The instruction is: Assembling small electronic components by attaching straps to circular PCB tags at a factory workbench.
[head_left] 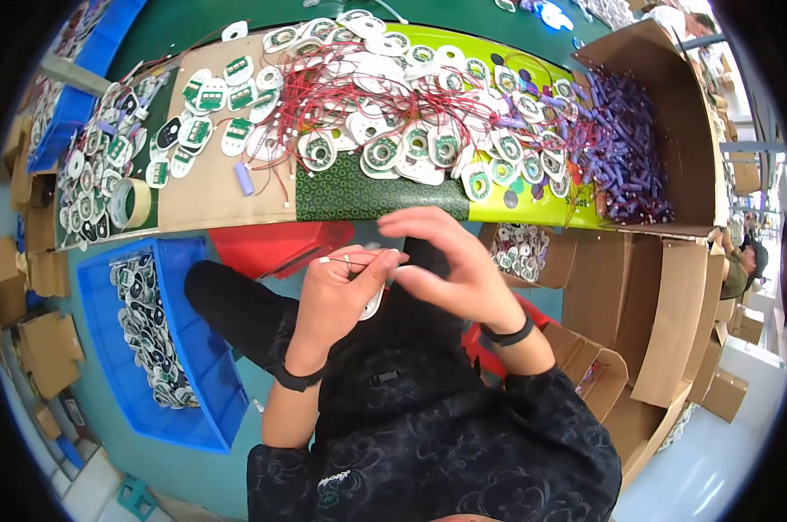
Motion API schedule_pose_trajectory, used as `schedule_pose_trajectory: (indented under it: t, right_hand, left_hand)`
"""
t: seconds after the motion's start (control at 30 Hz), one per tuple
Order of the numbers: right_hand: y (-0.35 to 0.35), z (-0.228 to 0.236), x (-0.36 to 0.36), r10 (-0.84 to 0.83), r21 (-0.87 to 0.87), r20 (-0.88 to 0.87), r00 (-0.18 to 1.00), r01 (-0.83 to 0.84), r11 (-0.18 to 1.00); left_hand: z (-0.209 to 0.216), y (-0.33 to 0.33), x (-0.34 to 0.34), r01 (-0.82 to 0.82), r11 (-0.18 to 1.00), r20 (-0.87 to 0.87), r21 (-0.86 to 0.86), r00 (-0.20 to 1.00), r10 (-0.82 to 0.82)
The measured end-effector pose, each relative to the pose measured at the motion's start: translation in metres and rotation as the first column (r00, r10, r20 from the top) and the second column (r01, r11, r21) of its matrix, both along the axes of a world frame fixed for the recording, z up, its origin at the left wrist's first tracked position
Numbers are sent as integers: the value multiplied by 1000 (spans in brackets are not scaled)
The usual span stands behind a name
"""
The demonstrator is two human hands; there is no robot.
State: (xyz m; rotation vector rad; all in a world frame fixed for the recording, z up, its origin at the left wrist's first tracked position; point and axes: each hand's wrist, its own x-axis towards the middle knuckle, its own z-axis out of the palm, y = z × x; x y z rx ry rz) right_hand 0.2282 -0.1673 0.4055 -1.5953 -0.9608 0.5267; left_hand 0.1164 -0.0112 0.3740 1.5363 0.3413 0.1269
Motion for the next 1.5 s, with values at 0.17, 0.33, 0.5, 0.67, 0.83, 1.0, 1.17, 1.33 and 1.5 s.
schedule_pose_trajectory:
  t: [0.17,0.33,0.5,0.67,0.83,1.0,1.17,1.33,1.5]
  right_hand:
    - [35,7,-13,15,-46,-13,1000,-15,999]
    - [37,-8,-12,-108,82,-16,994,109,991]
    - [35,-12,-13,-217,114,69,974,209,971]
    - [31,-9,-18,-240,90,209,948,225,970]
    - [29,-9,-21,-267,103,236,935,249,963]
    - [29,-11,-18,-231,70,194,953,222,973]
    - [29,-14,-18,-242,-32,76,967,245,969]
    - [27,-28,-24,-296,-53,-87,951,293,955]
    - [30,-31,-32,-334,-49,-226,915,332,942]
  left_hand:
    - [1,-2,-4,-15,998,12,63,1000,15]
    - [12,4,-6,5,979,-156,204,987,27]
    - [1,12,-29,-321,944,-85,-76,945,315]
    - [12,8,-14,-323,938,-18,-130,946,323]
    - [8,8,-16,-325,943,-22,-68,946,325]
    - [4,7,-14,-310,950,66,31,949,307]
    - [-6,2,-5,-454,880,-3,141,888,459]
    - [-17,20,-3,-484,664,-256,-570,873,416]
    - [-29,15,-8,-445,515,-266,-733,884,384]
